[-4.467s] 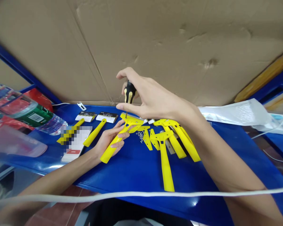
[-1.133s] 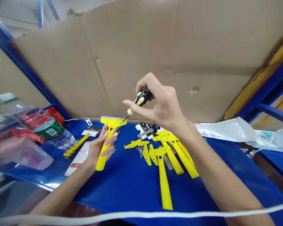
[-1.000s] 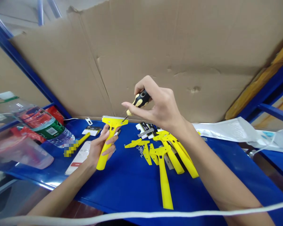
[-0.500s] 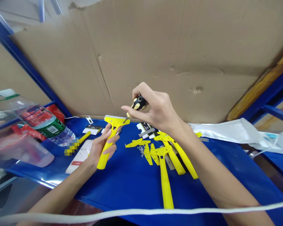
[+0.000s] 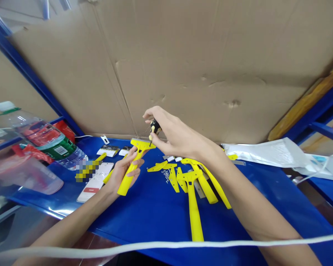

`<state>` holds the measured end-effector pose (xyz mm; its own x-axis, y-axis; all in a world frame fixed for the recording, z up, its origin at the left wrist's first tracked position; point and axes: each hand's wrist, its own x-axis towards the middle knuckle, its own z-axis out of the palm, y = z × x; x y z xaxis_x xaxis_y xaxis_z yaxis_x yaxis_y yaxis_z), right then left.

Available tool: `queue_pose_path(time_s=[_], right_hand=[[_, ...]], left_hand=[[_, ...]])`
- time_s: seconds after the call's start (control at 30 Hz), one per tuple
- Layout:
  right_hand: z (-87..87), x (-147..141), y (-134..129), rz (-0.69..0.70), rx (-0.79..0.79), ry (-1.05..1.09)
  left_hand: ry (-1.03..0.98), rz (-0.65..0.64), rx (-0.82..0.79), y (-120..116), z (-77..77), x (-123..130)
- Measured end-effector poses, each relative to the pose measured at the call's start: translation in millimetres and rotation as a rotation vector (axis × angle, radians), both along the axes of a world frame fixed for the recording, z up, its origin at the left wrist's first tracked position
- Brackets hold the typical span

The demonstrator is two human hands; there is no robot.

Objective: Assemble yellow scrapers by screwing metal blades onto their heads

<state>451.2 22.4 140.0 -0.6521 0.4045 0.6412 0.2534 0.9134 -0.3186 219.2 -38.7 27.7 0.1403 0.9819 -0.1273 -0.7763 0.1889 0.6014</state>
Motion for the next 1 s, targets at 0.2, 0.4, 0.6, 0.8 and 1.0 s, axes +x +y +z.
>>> queue_pose_path(time_s=[0.2, 0.4, 0.6, 0.8, 1.0], right_hand=[[-2.2, 1.2, 10.0, 0.054, 0.017, 0.038], [-0.2, 2.7, 8.1, 0.015, 0.02, -0.037], [-4.6, 2.8, 14.5, 0.039, -0.107, -0.04], [-8.1, 4.2, 19.8, -0.017, -0.036, -0.083], [-5.6, 2.8, 17.7, -0.013, -0.058, -0.063]], left_hand=[[0.012, -0.01, -0.018, 0.6, -3.2, 1.3], [0.001, -0.039, -0.004, 3.2, -7.8, -1.7], [-0.007, -0.042, -0.018, 5.5, -12.2, -2.8], [0.019, -0.079, -0.042, 5.5, -18.0, -2.7], [0.001, -0.063, -0.048, 6.1, -19.1, -2.4]])
